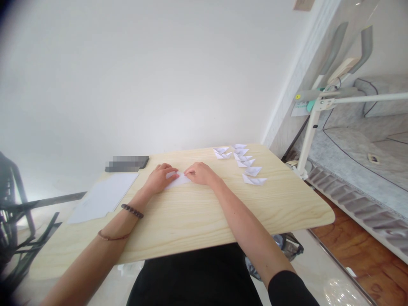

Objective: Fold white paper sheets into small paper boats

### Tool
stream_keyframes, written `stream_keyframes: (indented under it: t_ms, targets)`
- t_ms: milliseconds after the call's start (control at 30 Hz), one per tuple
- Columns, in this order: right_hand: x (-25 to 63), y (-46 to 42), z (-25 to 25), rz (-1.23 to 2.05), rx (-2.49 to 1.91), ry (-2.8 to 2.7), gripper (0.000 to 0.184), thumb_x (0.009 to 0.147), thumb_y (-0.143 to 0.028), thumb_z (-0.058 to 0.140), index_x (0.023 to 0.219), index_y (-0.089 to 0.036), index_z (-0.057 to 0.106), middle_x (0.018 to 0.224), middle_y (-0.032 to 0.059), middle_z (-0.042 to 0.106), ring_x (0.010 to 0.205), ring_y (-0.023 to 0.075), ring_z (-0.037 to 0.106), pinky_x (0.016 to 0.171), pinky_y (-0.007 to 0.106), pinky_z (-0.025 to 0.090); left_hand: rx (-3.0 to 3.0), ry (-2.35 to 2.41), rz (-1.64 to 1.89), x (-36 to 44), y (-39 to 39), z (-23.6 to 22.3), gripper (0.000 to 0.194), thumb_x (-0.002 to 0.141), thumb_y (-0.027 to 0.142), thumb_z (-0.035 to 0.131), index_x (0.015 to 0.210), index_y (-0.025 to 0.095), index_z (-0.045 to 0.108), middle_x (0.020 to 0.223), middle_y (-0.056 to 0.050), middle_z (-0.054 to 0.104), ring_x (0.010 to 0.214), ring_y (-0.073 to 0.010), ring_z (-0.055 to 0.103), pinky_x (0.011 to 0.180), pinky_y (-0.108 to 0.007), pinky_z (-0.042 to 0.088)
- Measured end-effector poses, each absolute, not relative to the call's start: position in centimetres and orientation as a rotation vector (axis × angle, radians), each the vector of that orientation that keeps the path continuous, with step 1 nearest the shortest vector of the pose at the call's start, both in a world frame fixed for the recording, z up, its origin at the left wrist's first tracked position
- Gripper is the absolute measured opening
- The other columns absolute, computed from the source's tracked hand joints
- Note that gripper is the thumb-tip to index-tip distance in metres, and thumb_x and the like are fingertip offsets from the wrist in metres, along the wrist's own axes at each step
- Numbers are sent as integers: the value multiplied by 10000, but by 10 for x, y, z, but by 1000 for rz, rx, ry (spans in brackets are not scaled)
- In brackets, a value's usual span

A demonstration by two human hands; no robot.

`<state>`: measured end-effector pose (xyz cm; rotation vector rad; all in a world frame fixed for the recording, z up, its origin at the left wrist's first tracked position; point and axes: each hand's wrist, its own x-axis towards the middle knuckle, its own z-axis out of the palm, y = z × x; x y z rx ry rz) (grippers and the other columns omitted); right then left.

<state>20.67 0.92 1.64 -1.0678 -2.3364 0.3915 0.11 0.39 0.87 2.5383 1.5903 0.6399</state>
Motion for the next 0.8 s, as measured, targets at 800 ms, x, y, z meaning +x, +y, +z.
stream_keyframes:
  t_ms: [800]
  targets:
    - [182, 3, 9, 371, -1028, -2291, 189, 774, -197, 432, 693, -146, 594, 733, 26, 589, 671, 93, 475, 622, 204, 307, 2141, 1279, 766, 6, -7, 23, 312, 762, 393, 432, 783, 125, 591, 722, -43, 618, 605, -132, 517, 542, -225, 381]
